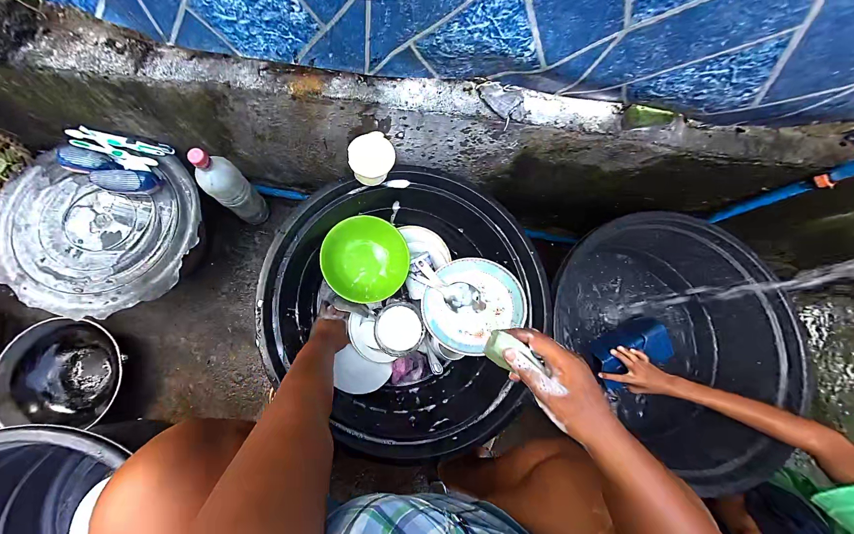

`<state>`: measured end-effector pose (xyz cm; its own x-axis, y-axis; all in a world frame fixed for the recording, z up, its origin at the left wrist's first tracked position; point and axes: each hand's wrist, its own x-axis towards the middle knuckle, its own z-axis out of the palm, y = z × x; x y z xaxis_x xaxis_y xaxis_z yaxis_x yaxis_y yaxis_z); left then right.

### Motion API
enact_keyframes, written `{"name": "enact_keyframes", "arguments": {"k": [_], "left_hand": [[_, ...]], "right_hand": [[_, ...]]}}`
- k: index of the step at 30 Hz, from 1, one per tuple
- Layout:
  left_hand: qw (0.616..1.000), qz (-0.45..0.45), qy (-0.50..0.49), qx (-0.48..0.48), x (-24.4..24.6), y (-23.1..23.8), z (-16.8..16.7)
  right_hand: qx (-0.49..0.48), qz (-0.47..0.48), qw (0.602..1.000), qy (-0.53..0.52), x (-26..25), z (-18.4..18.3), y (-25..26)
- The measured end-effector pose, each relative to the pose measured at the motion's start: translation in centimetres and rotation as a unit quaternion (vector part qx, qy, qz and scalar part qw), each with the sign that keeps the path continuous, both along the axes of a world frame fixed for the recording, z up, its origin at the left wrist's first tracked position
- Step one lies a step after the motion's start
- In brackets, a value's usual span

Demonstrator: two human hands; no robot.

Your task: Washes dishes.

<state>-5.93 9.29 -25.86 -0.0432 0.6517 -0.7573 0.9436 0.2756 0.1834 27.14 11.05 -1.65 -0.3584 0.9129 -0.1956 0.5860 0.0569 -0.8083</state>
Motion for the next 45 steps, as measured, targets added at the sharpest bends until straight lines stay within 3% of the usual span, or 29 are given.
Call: {"name": "enact_keyframes", "arguments": {"k": [3,8,16,23,27,31,40,45], "left_hand": [[0.989,0.147,-0.007,0.003,-1.2,1.8,-0.2],[0.972,0.163,-0.125,-0.116,-3.3,2.3,-2.5],[0.909,0.361,-0.139,-0.154,-0.1,-1.8,-0.5],[0.871,0.465,-0.154,-0.049,1.5,-4.8,2.8],[0.874,0.481,-0.068,0.034,3.5,-6.8,6.8],[0.852,0.509,-0.028,0.123,5.3,-8.7,10.8],[0.737,0.592,-0.046,0.325,2.2,-11.3,18.2],[0.662,0.600,-0.180,0.412,2.5,-11.5,22.0]], "right_hand": [[-0.001,0.015,1.000,0.003,0.3,0.1,-0.2],[0.002,0.019,1.000,0.016,0.4,0.3,-0.3],[0.015,0.055,0.998,0.029,-0.5,1.0,-0.5],[-0.045,0.078,0.995,-0.031,0.0,1.7,-0.6],[-0.055,0.094,0.992,-0.065,0.5,1.8,-0.8],[-0.018,0.074,0.993,-0.089,0.4,1.7,-1.5],[0.032,0.117,0.974,-0.189,-2.8,0.8,-2.6],[0.026,0.127,0.990,-0.059,-5.9,0.0,-2.7]]}}
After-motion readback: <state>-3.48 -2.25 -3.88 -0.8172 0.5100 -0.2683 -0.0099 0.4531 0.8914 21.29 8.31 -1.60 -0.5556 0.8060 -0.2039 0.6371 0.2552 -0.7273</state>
